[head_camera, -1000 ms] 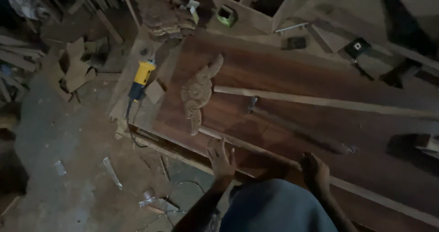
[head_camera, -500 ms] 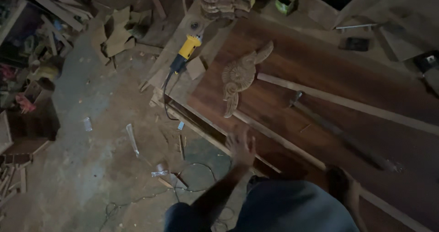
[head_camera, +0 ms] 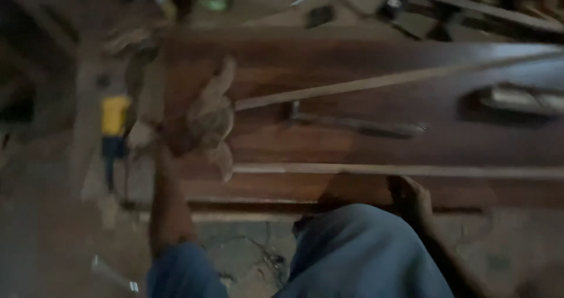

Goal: The person positions a small wooden block onto a wooden board and secures it by driving a nail into it with a hammer.

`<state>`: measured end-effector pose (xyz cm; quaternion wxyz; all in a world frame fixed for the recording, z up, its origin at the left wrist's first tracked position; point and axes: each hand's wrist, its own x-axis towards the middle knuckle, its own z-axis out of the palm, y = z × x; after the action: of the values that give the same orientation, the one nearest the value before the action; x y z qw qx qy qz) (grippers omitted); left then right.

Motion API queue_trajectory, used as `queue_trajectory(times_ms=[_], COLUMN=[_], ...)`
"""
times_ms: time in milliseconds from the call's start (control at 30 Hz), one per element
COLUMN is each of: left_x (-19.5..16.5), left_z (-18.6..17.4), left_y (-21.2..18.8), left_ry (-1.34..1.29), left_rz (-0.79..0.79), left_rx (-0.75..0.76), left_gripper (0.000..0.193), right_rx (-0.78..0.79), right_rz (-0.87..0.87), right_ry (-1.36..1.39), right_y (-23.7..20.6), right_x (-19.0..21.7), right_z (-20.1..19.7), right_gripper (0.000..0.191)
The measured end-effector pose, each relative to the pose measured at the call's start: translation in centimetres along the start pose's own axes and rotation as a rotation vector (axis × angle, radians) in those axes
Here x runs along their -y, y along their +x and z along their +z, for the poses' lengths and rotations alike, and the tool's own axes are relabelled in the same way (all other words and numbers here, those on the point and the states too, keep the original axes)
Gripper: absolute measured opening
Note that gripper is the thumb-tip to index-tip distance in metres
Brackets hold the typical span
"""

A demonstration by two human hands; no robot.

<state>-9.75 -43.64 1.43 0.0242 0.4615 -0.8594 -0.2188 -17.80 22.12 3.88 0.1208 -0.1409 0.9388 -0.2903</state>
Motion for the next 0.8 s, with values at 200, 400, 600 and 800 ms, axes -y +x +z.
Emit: queue_trajectory(times_ms=[200,400,600,800], left_x=[0.7,3.1,0.6,-0.9], left_z=[1.5,1.2,4.9,9.3], left_y=[3.8,2.8,-8.7,-25.2], left_ry=[0.106,0.066,-0.276,-0.271], left_rz=[-0.008,-0.008,0.514,0.894], left_rx=[0.147,0.097,-0.292,0.186], left_gripper=[0.060,0.059,0.057,0.057], right_rx=[-0.058,-0.062,-0.127,-0.262], right_rz=[0.146,0.015,0.092,-0.033], right_ry=[0.138,0.109,-0.085,-0.280], right_y=[-1.7,-2.1,1.2,8.0], right_x=[4.4,3.9,1.0,-6.7], right_z=[-2.0,-2.8,-2.5,-4.4], right_gripper=[0.020,0.028,0.017,0.017])
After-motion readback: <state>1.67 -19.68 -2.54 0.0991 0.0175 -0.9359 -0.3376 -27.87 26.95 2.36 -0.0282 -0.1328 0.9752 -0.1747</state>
